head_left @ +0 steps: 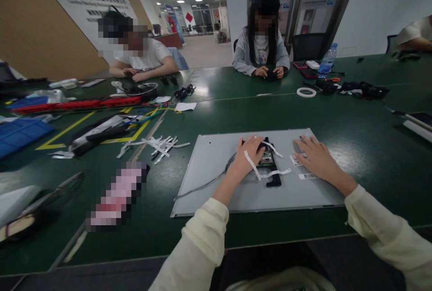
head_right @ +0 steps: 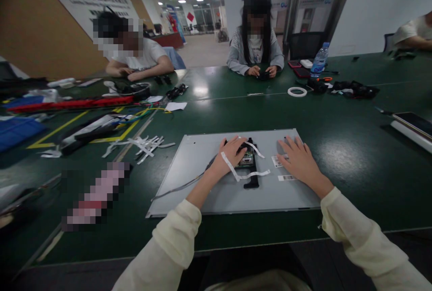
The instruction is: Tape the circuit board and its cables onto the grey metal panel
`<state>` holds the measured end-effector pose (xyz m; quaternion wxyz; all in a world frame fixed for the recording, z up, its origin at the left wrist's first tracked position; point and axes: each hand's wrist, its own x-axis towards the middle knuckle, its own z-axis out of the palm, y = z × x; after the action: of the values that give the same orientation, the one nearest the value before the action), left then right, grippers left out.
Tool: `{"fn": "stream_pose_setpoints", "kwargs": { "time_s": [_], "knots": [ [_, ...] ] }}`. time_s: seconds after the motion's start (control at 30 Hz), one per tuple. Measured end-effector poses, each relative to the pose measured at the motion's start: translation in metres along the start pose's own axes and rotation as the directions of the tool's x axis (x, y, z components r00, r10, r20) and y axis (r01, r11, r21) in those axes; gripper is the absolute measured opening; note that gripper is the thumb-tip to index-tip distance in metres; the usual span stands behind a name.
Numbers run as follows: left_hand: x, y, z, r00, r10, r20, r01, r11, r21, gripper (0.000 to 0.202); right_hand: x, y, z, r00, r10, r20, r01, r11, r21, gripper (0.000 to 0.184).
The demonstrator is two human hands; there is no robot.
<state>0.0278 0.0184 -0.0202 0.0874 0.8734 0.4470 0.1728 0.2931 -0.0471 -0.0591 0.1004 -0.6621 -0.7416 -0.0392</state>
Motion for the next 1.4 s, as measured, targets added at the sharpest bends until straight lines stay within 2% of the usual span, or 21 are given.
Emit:
{"fn": "stream_pose_setpoints", "kwargs": {
  "time_s": [0.13,0.23,0.33,0.4,0.53,0.7,0.9,1.13,1.4],
  "knots": [
    [0.001,-0.001,0.001,1.0,-0.001,0.001,0.001,1.0,0.0,0.035,0.0,-0.004,-0.008,0.999,-0.009,-0.043,0.012,0.997,0.08,0.055],
    [0.001,-0.001,0.001,1.0,0.002,-0.009,-0.002,1.0,-0.005,0.035,0.003,-0.018,-0.024,0.988,-0.153,-0.032,0.157,0.961,0.228,0.055],
    [0.001,-0.001,0.001,1.0,0.008,-0.013,-0.008,1.0,-0.006,0.034,0.007,-0.042,-0.039,0.944,-0.331,-0.019,0.312,0.869,0.384,0.053],
    [0.0,-0.001,0.0,1.0,0.015,-0.012,-0.015,1.0,-0.007,0.034,0.01,-0.056,-0.044,0.918,-0.394,-0.038,0.37,0.82,0.436,0.052],
    [0.0,0.0,-0.001,1.0,0.017,-0.005,-0.017,1.0,-0.005,0.035,0.016,-0.068,-0.036,0.924,-0.376,-0.075,0.363,0.796,0.484,0.051],
    [0.001,-0.002,0.0,1.0,0.028,-0.002,-0.028,1.0,0.008,0.036,0.014,-0.063,-0.026,0.923,-0.383,-0.037,0.348,0.791,0.502,0.054],
    [0.001,-0.004,0.003,1.0,-0.001,-0.011,0.001,0.999,0.043,0.036,0.004,-0.059,-0.031,0.91,-0.413,0.015,0.359,0.807,0.468,0.061],
    [0.001,-0.003,-0.001,1.0,-0.002,-0.024,0.002,0.999,0.032,0.035,-0.003,-0.055,-0.034,0.9,-0.435,0.022,0.386,0.821,0.421,0.062],
    [0.001,0.0,-0.005,1.0,-0.022,0.008,0.021,0.999,0.036,0.036,-0.015,-0.05,-0.036,0.912,-0.41,0.028,0.364,0.838,0.408,0.058]
  ]
}}
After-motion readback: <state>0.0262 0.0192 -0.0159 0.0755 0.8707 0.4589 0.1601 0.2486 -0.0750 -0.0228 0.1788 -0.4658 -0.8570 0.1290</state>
